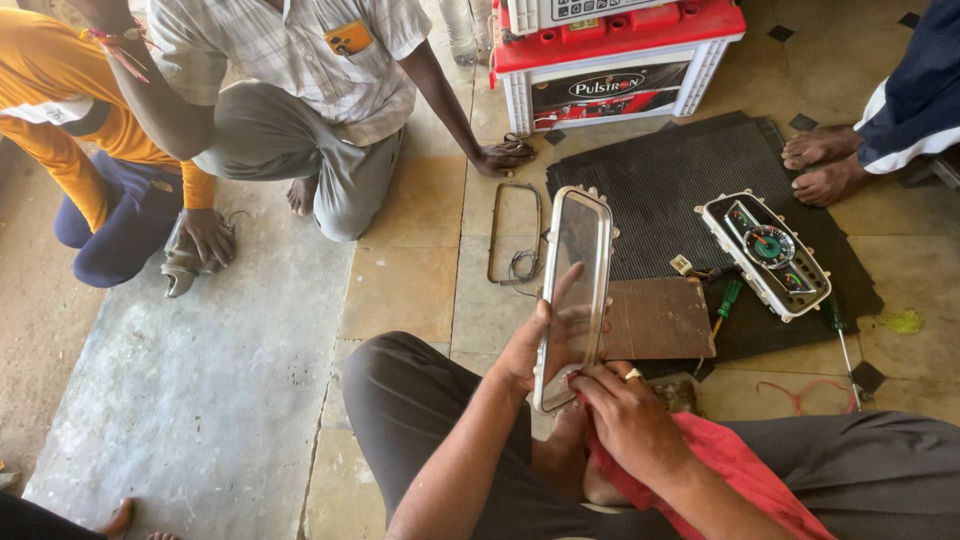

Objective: The person sits on the floor and cleans a motorcycle instrument cluster cover using a red cloth. They wipe the clear plastic cover thoroughly, then align and place it back onto the instrument cluster housing containing the speedometer and other gauges.

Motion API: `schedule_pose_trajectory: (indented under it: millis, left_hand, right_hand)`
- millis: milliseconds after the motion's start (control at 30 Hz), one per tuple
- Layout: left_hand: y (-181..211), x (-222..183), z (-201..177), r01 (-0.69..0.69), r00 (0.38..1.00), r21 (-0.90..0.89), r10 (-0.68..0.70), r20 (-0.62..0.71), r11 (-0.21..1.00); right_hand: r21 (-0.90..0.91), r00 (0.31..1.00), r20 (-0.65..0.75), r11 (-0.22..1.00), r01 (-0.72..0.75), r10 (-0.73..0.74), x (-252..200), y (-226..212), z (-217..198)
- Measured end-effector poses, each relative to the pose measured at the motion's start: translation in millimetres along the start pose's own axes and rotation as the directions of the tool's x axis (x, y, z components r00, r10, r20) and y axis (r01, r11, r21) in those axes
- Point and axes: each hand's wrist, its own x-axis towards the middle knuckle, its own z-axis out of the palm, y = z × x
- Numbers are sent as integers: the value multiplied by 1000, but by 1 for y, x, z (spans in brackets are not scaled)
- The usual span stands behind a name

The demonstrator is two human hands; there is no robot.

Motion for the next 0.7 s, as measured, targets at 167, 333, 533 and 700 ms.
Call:
schedule_pose_trajectory:
  millis: [167, 333, 533, 700]
  left_hand:
    - [1, -1, 1, 1, 997, 77, 5, -73, 997]
    - [-8, 1, 0, -26, 990, 151, 47, -136, 988]
    - [-4, 4, -8, -8, 983, 222, 48, -176, 975]
    - [-9, 7, -2, 15, 993, 156, 4, -122, 988]
  right_hand:
    - [262, 994, 15, 959, -106, 106, -2, -5, 10]
    - [803, 908, 291, 440, -403, 301, -6, 9, 34]
    - [913, 783, 394, -302, -273, 482, 1, 57, 2]
    - [803, 863, 76, 482, -351, 500, 11, 59, -19]
